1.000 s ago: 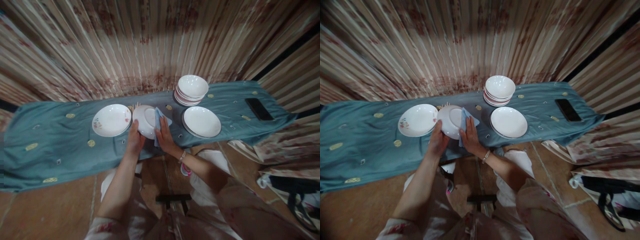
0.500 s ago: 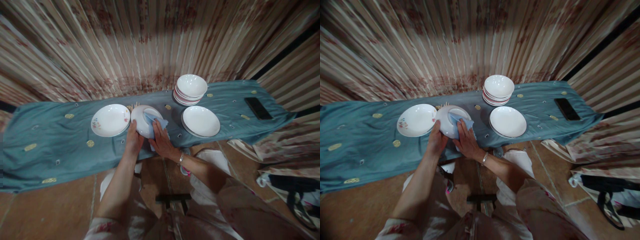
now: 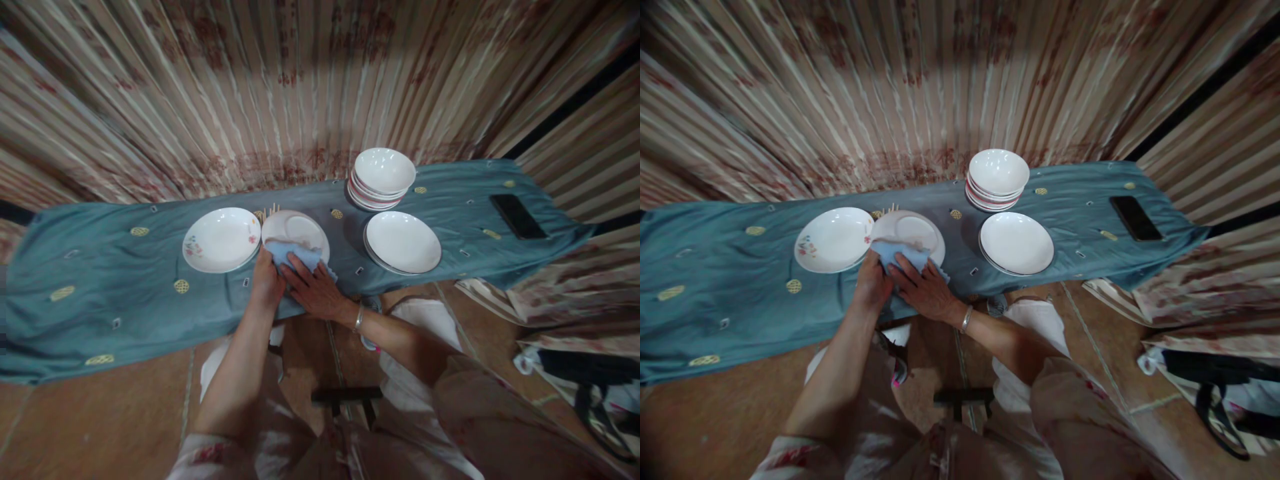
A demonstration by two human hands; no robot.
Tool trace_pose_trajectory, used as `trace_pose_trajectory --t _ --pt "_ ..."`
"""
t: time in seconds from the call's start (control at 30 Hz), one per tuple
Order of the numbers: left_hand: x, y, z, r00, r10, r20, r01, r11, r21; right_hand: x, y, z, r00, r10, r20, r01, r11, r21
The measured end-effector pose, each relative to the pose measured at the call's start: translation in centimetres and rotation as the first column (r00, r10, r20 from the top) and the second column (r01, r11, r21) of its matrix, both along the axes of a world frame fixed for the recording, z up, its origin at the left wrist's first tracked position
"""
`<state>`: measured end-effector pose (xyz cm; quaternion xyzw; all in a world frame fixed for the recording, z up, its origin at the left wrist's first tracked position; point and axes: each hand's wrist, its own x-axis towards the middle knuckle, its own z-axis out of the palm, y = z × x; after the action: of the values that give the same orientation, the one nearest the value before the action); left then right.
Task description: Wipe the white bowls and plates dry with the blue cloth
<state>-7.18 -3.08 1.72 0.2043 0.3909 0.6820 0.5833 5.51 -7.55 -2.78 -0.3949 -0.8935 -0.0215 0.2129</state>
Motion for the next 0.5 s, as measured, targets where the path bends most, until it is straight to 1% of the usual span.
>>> trace_pose_trajectory --t 0.07,0.13,0.23,0.37,0.5 --pt "0.0 0.1 0.1 1.000 0.006 -0.014 -0.006 1.000 -0.017 -0.1 0.1 0.1 1.000 0.000 0.005 -0.001 1.000 0.016" --pt "0.0 0.2 0.2 1.000 0.026 -0.016 -0.028 0.997 -0.074 -0.1 0.2 0.4 1.000 0.003 0.001 -0.003 1.000 0.018" --pt "0.1 0.2 0.7 0.999 0.035 0.001 -0.035 0.990 -0.134 -0.1 0.4 1.1 1.000 0.014 0.002 -0.014 1.000 -0.020" --pt "0.3 -0.1 1.7 0.998 -0.018 0.053 0.026 0.989 -0.147 -0.2 1.0 2.8 0.998 0.063 0.009 -0.061 0.994 -0.095" --pt "0.5 -0.3 1.8 0.999 -0.018 0.036 0.023 0.988 -0.152 -0.4 1.6 4.4 0.995 0.100 0.025 -0.096 0.987 -0.131"
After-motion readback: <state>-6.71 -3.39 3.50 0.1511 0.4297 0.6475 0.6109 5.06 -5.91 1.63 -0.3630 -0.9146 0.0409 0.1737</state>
